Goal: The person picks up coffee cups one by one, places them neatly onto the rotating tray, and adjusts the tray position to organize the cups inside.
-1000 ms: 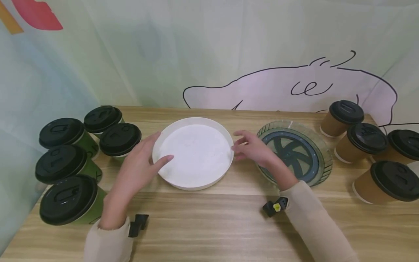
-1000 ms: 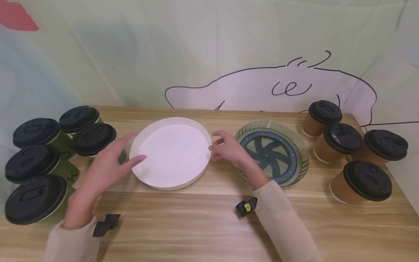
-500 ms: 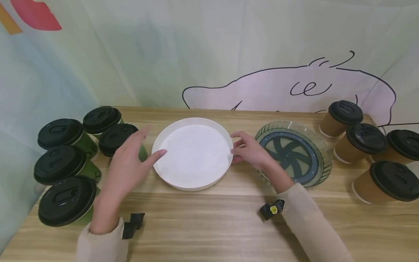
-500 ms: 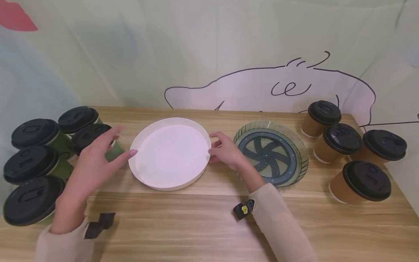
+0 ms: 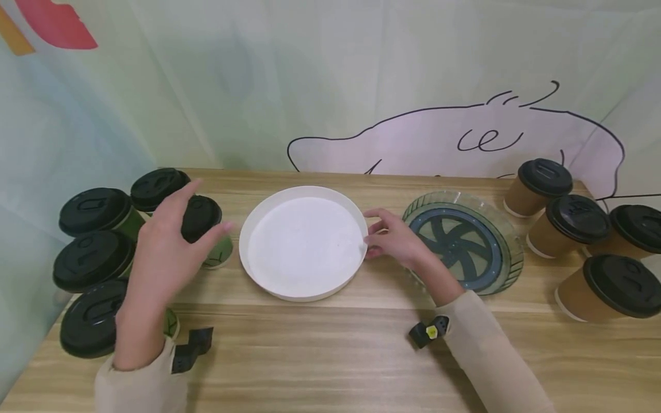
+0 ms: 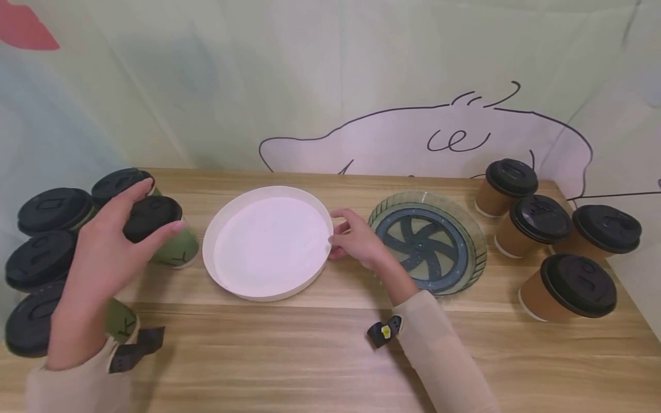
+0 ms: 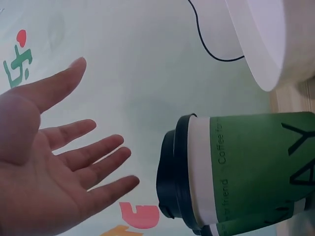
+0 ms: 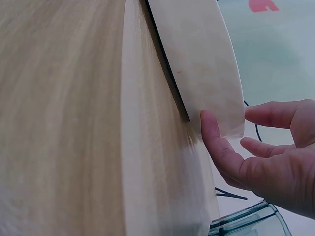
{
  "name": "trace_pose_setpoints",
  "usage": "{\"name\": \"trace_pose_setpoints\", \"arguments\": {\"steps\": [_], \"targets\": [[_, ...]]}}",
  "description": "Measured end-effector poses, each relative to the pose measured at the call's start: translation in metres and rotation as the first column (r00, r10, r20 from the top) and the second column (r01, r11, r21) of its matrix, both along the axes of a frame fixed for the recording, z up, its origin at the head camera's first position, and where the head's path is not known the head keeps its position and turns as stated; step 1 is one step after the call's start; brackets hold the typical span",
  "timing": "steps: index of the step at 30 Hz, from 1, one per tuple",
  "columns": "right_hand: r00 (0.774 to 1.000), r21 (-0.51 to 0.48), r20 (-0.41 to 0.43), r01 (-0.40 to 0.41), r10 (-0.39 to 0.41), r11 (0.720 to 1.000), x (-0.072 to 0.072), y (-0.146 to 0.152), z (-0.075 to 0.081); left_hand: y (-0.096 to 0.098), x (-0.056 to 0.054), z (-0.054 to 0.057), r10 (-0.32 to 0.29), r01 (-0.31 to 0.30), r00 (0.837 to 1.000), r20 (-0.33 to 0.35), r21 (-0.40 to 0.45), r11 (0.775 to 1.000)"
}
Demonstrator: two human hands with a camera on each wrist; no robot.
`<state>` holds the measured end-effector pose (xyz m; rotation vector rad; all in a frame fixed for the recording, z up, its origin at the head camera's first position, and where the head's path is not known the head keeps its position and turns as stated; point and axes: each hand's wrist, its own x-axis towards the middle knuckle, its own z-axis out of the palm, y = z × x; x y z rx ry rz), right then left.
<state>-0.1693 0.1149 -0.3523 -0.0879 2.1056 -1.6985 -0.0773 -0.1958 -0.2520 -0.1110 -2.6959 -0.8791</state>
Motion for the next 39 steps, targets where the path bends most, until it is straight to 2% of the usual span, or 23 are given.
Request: {"name": "trace_pose_setpoints", "arguments": {"steps": [5, 12, 20, 39], "targets": [[1.0, -0.001, 0.004, 0.001, -0.001, 1.0, 0.001, -0.001, 0.001, -0.012, -0.003, -0.002, 0.033, -0.033, 0.999, 0.019, -0.01, 0.999], [1.0, -0.023, -0.001, -0.002, 0.002, 1.0, 0.002, -0.001, 0.002, -0.026, -0.007, -0.007, 0.082, -0.081, 0.99, 0.116, -0.02, 0.997], [1.0, -0.034, -0.004, -0.001, 0.001, 0.999, 0.002, -0.001, 0.0, -0.032, -0.012, -0.013, 0.107, -0.105, 0.977, 0.183, -0.022, 0.994], [1.0, -0.048, -0.004, 0.0, 0.0, 0.999, 0.002, 0.0, 0.0, -0.041, -0.019, -0.024, 0.145, -0.146, 0.962, 0.231, -0.013, 0.989]]}}
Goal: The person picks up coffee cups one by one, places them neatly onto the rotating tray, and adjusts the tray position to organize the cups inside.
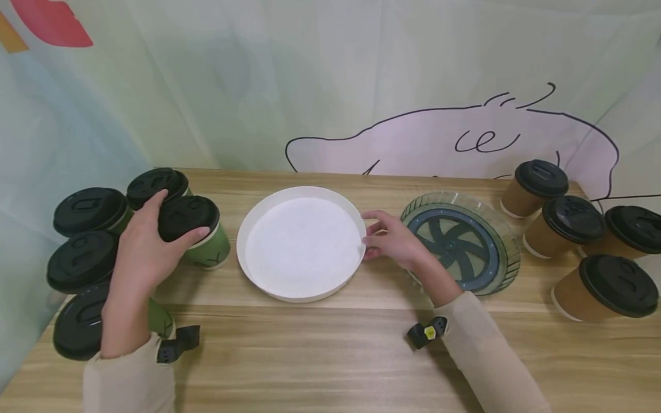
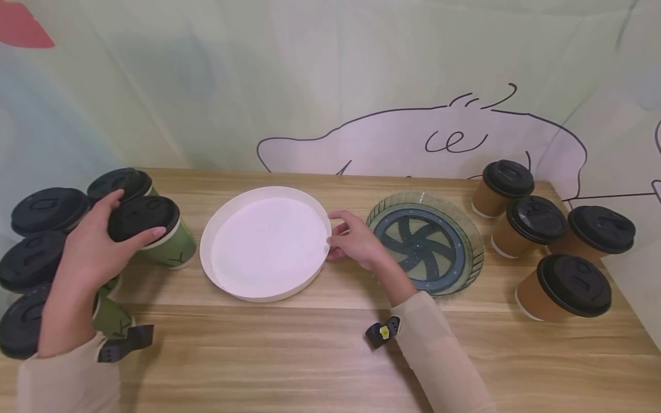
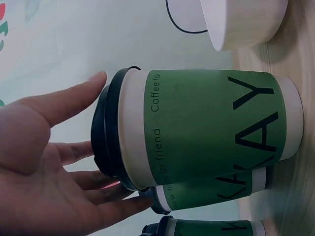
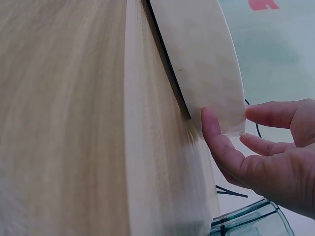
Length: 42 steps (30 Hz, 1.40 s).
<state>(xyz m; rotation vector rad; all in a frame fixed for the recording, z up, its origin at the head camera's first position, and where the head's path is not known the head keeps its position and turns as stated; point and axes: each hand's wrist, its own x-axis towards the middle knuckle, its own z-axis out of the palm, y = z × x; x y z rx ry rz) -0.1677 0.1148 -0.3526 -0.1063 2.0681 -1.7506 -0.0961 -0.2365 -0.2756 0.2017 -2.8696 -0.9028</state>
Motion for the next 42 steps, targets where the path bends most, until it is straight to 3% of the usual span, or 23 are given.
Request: {"name": "trace_pose_setpoints", "arguments": {"steps": [42], "targets": [[1.0, 0.032, -0.003, -0.019, 0.019, 0.999, 0.0003, 0.0014, 0.0016, 0.008, 0.0, 0.0009, 0.092, -0.092, 0.996, -0.016, -0.001, 0.996]]}}
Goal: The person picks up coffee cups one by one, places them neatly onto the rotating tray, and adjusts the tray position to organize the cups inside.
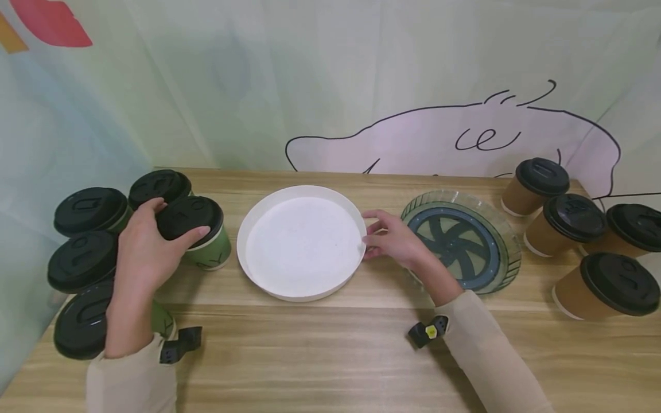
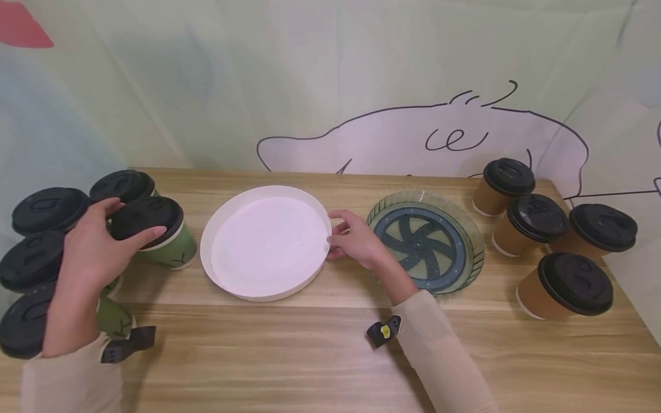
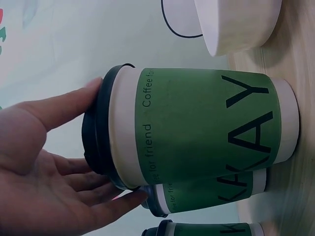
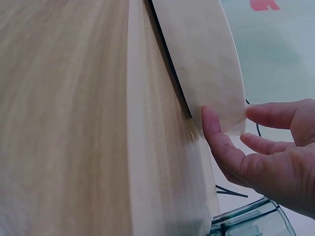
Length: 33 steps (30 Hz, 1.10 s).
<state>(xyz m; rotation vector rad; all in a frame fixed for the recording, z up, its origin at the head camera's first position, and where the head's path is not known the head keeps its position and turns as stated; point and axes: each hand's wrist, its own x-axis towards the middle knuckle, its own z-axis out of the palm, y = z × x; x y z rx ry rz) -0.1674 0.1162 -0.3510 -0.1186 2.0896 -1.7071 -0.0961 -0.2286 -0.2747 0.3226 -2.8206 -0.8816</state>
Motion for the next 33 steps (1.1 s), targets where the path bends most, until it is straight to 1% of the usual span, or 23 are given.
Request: {"name": "trace_pose_setpoints", "arguments": {"steps": [8, 13, 21, 28, 33], "targets": [[1.0, -0.013, -0.006, 0.004, -0.004, 1.0, 0.0, 0.0, -0.001, 0.002, 0.001, 0.003, -0.006, 0.006, 1.0, -0.003, -0.013, 1.0], [1.0, -0.016, -0.006, 0.005, -0.005, 1.0, -0.001, 0.0, -0.003, 0.003, 0.002, 0.006, -0.011, 0.011, 1.0, -0.017, -0.013, 1.0], [1.0, -0.023, -0.003, 0.006, -0.006, 1.0, 0.0, 0.0, -0.003, 0.007, 0.006, 0.015, 0.004, -0.004, 0.999, -0.032, -0.014, 1.0], [1.0, -0.011, -0.007, 0.0, 0.0, 1.0, 0.0, 0.0, -0.002, 0.011, 0.009, 0.024, 0.007, -0.007, 0.998, -0.057, -0.01, 1.0], [1.0, -0.011, -0.011, 0.001, -0.001, 1.0, 0.001, 0.001, -0.001, 0.012, 0.01, 0.027, 0.0, -0.001, 0.997, -0.078, -0.011, 1.0]]}}
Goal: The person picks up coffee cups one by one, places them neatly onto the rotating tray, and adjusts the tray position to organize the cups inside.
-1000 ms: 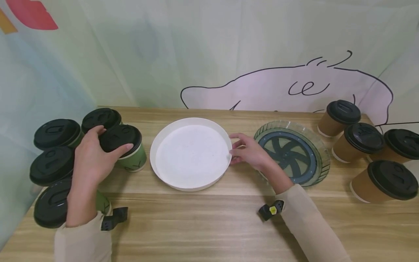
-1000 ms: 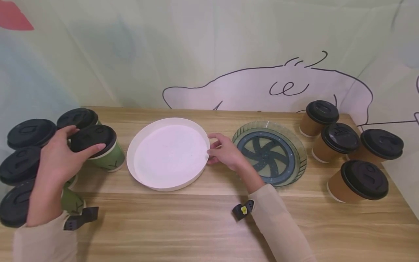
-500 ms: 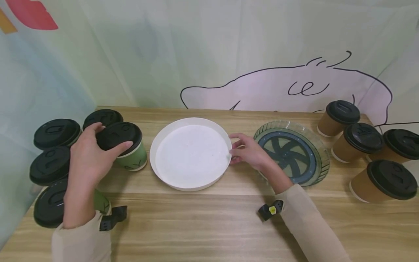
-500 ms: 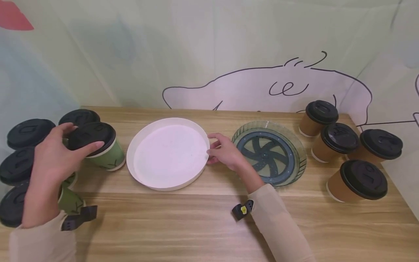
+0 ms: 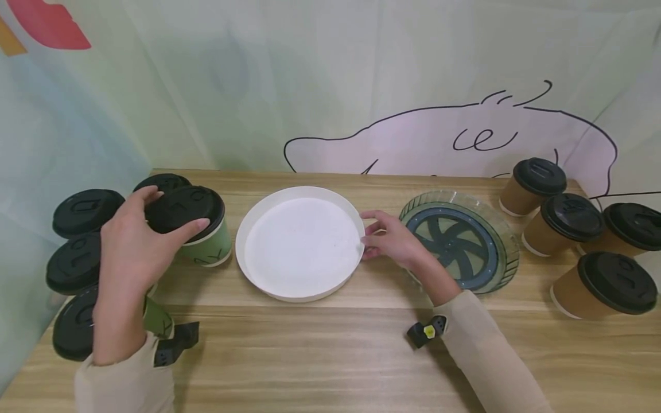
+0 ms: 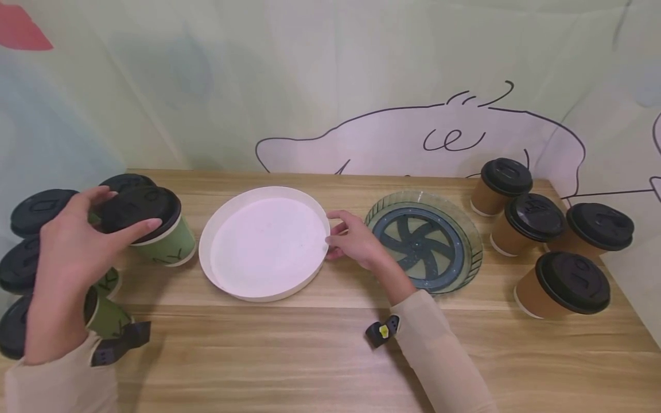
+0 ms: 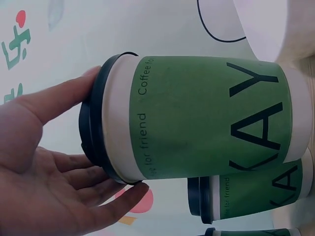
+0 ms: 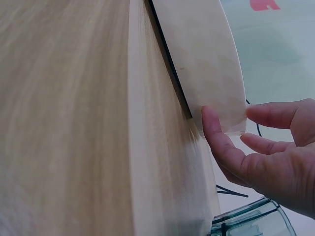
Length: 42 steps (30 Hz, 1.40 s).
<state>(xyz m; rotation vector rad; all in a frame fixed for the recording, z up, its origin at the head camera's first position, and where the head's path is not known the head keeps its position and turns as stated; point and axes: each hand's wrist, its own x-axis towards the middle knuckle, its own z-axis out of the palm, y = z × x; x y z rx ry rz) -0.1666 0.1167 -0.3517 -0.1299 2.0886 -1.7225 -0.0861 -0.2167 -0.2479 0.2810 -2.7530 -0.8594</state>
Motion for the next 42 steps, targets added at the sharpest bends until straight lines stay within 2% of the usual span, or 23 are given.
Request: {"name": "trace_pose_setpoints", "arguments": {"steps": [20, 33, 42], "targets": [[1.0, -0.005, 0.001, -0.001, 0.001, 1.0, 0.0, 0.0, -0.002, 0.012, -0.002, 0.011, -0.009, 0.01, 0.999, -0.03, 0.035, 0.999], [1.0, -0.003, 0.009, 0.01, -0.01, 1.0, 0.001, 0.0, 0.0, 0.027, -0.014, 0.018, -0.046, 0.047, 0.998, -0.03, 0.039, 0.998], [1.0, 0.005, 0.005, 0.005, -0.005, 1.0, 0.001, 0.0, 0.001, 0.036, -0.025, 0.014, -0.092, 0.093, 0.996, -0.019, 0.065, 0.993]]}}
